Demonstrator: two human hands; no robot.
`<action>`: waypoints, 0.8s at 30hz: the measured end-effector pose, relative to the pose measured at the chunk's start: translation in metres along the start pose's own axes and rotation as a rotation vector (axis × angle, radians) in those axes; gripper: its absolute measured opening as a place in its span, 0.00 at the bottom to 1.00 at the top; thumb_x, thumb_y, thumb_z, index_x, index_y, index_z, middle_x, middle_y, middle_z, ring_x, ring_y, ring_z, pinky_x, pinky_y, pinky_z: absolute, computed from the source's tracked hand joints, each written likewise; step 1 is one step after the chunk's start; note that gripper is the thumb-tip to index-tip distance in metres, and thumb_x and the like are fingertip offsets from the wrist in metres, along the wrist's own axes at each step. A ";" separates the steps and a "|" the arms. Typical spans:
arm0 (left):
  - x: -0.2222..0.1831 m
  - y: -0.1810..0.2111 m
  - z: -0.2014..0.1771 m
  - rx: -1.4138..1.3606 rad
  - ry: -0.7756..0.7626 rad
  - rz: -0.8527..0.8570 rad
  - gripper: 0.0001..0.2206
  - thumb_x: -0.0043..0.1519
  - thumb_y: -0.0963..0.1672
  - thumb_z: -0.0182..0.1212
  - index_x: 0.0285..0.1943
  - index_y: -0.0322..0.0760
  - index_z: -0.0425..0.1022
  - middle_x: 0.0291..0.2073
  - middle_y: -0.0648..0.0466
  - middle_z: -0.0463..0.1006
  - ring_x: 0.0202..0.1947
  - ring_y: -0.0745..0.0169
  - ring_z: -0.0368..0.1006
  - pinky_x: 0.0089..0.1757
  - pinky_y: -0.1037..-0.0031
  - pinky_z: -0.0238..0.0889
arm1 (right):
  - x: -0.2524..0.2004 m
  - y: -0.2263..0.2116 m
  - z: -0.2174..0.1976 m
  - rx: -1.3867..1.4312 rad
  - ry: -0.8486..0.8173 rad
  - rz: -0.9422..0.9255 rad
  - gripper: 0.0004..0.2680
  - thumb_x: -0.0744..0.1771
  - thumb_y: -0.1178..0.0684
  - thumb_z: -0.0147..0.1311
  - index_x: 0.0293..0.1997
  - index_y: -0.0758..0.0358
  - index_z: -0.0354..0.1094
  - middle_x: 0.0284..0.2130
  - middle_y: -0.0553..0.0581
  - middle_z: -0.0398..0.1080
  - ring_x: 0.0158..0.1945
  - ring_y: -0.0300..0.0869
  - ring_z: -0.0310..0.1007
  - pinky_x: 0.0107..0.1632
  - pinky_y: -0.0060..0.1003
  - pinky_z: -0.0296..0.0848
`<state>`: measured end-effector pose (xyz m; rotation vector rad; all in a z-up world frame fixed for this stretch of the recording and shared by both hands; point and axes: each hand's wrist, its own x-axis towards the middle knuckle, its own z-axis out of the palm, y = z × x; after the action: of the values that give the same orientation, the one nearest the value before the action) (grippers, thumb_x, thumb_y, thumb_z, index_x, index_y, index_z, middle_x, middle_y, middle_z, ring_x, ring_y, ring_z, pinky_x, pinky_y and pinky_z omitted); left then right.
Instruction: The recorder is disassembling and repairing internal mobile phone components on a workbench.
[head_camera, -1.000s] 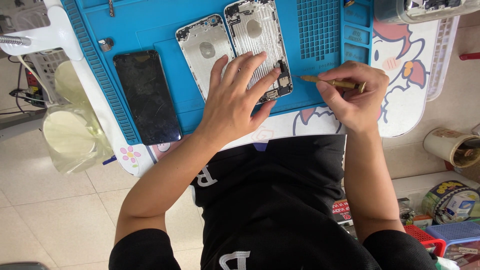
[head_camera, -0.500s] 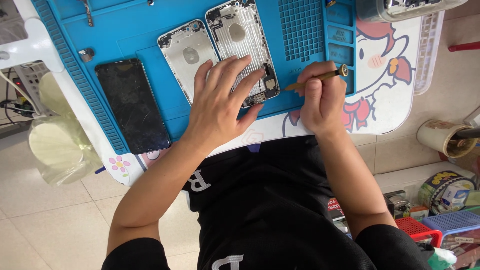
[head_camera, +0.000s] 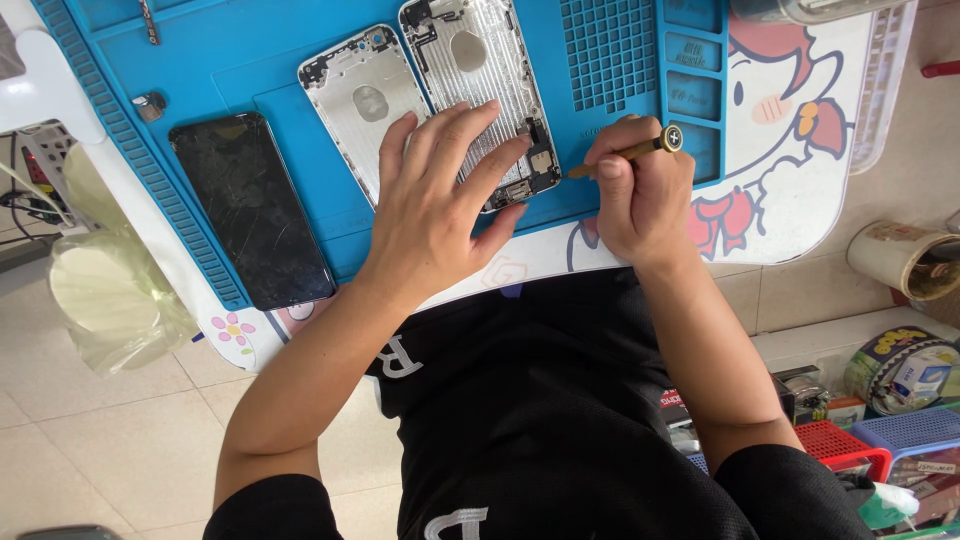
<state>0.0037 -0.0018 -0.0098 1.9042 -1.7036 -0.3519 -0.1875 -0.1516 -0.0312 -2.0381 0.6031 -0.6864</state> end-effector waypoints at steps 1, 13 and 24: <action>0.000 0.001 -0.001 0.000 -0.001 0.000 0.26 0.61 0.50 0.72 0.68 0.43 0.73 0.69 0.46 0.61 0.69 0.43 0.59 0.66 0.42 0.44 | 0.000 0.000 0.000 0.000 0.001 0.001 0.12 0.77 0.48 0.43 0.44 0.68 0.62 0.32 0.58 0.71 0.26 0.40 0.67 0.33 0.33 0.65; 0.001 0.001 -0.002 -0.005 0.001 -0.007 0.26 0.62 0.50 0.72 0.67 0.42 0.73 0.67 0.46 0.62 0.68 0.45 0.60 0.66 0.42 0.44 | 0.010 -0.012 -0.004 0.019 -0.022 -0.095 0.08 0.75 0.54 0.50 0.41 0.66 0.64 0.34 0.58 0.70 0.31 0.42 0.69 0.37 0.33 0.68; 0.002 0.004 -0.008 -0.040 0.072 0.097 0.17 0.61 0.47 0.73 0.57 0.40 0.78 0.54 0.54 0.69 0.53 0.55 0.66 0.59 0.56 0.54 | 0.057 -0.085 -0.057 -0.204 -0.418 0.029 0.05 0.68 0.58 0.66 0.43 0.67 0.77 0.32 0.57 0.77 0.31 0.43 0.79 0.33 0.32 0.74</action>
<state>0.0049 -0.0018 -0.0003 1.7767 -1.7217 -0.2752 -0.1704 -0.1791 0.0816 -2.2684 0.4683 -0.1721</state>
